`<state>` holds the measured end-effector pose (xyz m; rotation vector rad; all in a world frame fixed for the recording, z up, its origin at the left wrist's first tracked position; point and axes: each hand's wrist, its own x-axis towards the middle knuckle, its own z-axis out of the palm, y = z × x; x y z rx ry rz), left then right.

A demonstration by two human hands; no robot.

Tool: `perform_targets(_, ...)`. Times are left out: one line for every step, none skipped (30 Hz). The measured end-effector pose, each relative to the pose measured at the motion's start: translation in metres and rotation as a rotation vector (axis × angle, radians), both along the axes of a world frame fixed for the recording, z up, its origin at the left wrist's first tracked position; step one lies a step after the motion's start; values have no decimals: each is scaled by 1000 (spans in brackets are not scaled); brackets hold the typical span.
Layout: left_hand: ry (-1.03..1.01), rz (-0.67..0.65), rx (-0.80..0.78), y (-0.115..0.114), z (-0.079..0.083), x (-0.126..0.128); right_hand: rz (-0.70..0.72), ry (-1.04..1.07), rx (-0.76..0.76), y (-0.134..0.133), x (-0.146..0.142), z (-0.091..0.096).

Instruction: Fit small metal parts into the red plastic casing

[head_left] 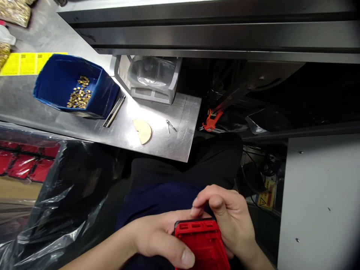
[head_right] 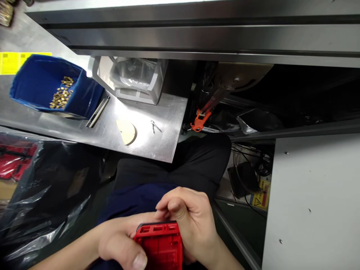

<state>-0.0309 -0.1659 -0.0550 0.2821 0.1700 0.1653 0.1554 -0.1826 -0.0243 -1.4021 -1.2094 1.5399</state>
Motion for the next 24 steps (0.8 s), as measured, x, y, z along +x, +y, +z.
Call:
perform_targets(3, 2, -8, 0, 0, 0, -2, 1, 0, 0, 0, 0)
perform_targets(8, 9, -22, 0, 0, 0, -19, -25, 6, 0, -1, 1)
perform_targets(12, 12, -35, 0, 0, 0, -49, -73, 14, -1, -2, 1)
perform_targets(15, 13, -45, -1, 0, -1, -85, -128, 21, -1, -3, 1)
perform_targets(17, 12, -54, -2, 0, -2, -119, -179, 27, -1, -4, 1)
perform_targets(21, 7, -62, -3, -1, -2, -143, -219, 35, -1, -5, 1)
perform_targets(26, -1, -65, -4, -1, -3, -155, -246, 46, -1, -6, 2)
perform_targets(31, -6, -68, -5, -1, -3, -156, -258, 55, 0, -6, 2)
perform_targets(34, -9, -68, -5, -2, -4, -148, -248, 54, 0, -7, 3)
perform_targets(33, -9, -65, -5, -2, -4, -134, -220, 37, 0, -8, 4)
perform_targets(27, -10, -59, -4, -2, -4, -115, -183, 8, 0, -9, 5)
perform_targets(24, -10, -54, -4, -2, -4, -100, -151, -22, -1, -9, 5)
perform_targets(22, -11, -51, -4, -2, -3, -98, -139, -40, -2, -9, 5)
perform_targets(25, -9, -52, -4, -2, -3, -108, -156, -37, -4, -9, 5)
perform_targets(31, -7, -57, -5, -2, -3, -138, -199, -11, -6, -8, 4)
perform_targets(37, -2, -65, -6, -2, -3, -190, -257, 32, -7, -7, 3)
perform_targets(40, 4, -73, -8, -2, -3, -248, -313, 77, -8, -5, 2)
perform_targets(40, 11, -81, -10, -2, -3, -295, -355, 107, -8, -3, 1)
perform_targets(38, 14, -84, -11, -2, -3, -316, -375, 114, -7, 0, 0)
perform_targets(41, 18, -82, -13, -2, -2, -303, -371, 95, -5, 3, -1)
perform_targets(49, 19, -72, -14, -3, -2, -256, -338, 54, -1, 6, -1)
perform_targets(61, 20, -53, -14, -3, -2, -176, -274, -4, 3, 9, -1)
perform_targets(75, 14, -28, -13, -2, -1, -82, -184, -68, 7, 11, 0)
perform_targets(87, 4, 4, -12, -2, -1, 9, -84, -129, 11, 12, 2)
